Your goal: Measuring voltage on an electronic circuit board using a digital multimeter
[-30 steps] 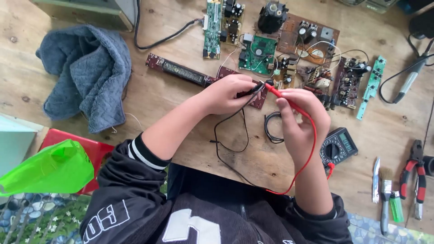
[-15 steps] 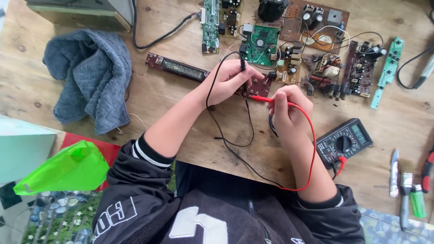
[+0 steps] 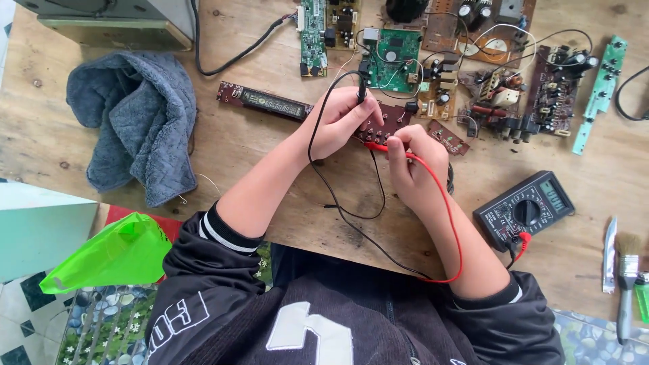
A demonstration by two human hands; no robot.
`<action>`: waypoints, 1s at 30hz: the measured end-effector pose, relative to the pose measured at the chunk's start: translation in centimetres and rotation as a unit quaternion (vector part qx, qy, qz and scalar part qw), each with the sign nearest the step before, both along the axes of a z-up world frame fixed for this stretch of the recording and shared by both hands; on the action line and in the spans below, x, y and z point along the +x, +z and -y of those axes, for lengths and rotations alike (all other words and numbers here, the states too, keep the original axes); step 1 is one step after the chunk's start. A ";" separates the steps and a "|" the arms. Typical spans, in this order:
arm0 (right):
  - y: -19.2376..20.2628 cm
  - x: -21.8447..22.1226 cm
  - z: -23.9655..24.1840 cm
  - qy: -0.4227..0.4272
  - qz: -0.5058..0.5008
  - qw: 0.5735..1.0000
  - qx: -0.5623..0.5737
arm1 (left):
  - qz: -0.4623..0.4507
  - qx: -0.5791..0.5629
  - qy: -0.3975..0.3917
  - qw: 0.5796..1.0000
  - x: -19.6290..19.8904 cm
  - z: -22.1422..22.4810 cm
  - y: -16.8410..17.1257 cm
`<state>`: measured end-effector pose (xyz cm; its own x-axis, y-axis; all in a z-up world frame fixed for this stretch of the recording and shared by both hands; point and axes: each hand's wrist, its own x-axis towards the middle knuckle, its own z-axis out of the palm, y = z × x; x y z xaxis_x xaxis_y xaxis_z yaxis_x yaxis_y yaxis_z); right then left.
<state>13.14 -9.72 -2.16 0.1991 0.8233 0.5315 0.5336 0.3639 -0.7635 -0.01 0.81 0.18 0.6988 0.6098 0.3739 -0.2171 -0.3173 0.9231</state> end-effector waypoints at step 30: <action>2.2 -0.9 0.4 0.022 -0.016 0.992 -0.120 | -0.001 -0.166 0.001 0.986 -0.6 0.0 0.4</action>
<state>12.19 -10.11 0.00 0.1735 0.9339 0.3125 0.4959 0.1913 -0.8470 -0.59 0.77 0.59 0.6975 0.7003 0.1519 -0.2145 0.0018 0.9767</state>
